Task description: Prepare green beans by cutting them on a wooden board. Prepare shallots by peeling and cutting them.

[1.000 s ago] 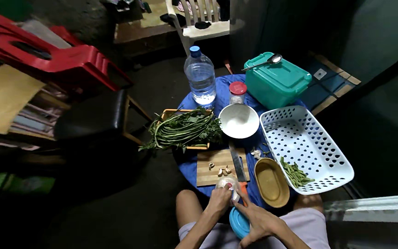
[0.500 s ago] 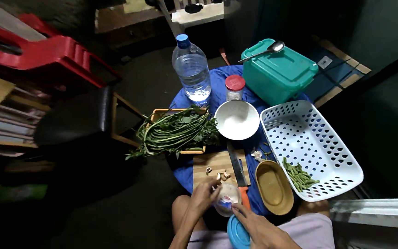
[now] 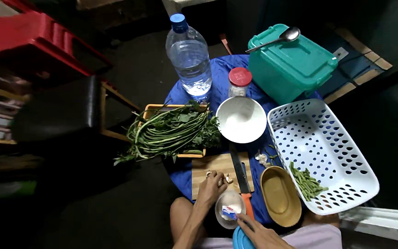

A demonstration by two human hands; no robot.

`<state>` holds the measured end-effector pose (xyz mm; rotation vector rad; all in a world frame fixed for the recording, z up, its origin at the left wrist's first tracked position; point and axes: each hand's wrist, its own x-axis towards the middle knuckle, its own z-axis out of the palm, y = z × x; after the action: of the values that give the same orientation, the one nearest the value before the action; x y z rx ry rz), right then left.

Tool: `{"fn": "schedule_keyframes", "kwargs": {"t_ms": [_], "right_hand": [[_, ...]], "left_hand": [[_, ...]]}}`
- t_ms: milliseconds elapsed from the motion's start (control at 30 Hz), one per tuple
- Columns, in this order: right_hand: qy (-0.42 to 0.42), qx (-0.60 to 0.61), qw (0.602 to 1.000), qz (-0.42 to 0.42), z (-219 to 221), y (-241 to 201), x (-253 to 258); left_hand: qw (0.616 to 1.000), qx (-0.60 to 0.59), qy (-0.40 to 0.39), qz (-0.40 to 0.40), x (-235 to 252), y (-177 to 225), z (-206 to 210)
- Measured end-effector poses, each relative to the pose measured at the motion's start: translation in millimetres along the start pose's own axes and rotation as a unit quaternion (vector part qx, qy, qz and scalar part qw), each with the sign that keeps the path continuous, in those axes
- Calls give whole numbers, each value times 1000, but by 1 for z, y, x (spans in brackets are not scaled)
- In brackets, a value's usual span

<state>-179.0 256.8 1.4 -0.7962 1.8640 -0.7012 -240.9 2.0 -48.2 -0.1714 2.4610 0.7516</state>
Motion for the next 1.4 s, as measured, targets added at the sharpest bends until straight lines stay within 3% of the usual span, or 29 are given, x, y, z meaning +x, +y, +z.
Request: {"fn": "schedule_keyframes", "kwargs": {"t_ms": [167, 433, 567, 633, 700, 867, 1000, 1233, 1300, 1400], "right_hand": [[2, 19, 1000, 12, -6, -3, -1], [3, 26, 1000, 16, -1, 0, -2], [9, 27, 999, 23, -1, 2, -5], [9, 30, 999, 25, -2, 1, -5], [6, 32, 999, 26, -1, 1, -4], [19, 42, 999, 22, 3, 2, -3], [21, 39, 999, 15, 5, 2, -4], [26, 33, 999, 22, 6, 0, -5], [27, 33, 999, 18, 7, 0, -5], [41, 31, 999, 12, 11, 2, -5]], "left_hand": [[984, -53, 151, 76, -15, -30, 15], [944, -114, 297, 86, -35, -48, 45], [917, -144, 369, 44, -38, -47, 38], [925, -141, 350, 26, -32, -50, 28], [950, -152, 273, 23, -26, -50, 19], [975, -148, 149, 69, -9, -30, 18], [967, -168, 159, 108, 0, -28, 24], [956, -133, 240, 100, -8, -39, 16], [962, -116, 228, 97, -11, -37, 14], [981, -86, 149, 92, -15, -29, 8]]}}
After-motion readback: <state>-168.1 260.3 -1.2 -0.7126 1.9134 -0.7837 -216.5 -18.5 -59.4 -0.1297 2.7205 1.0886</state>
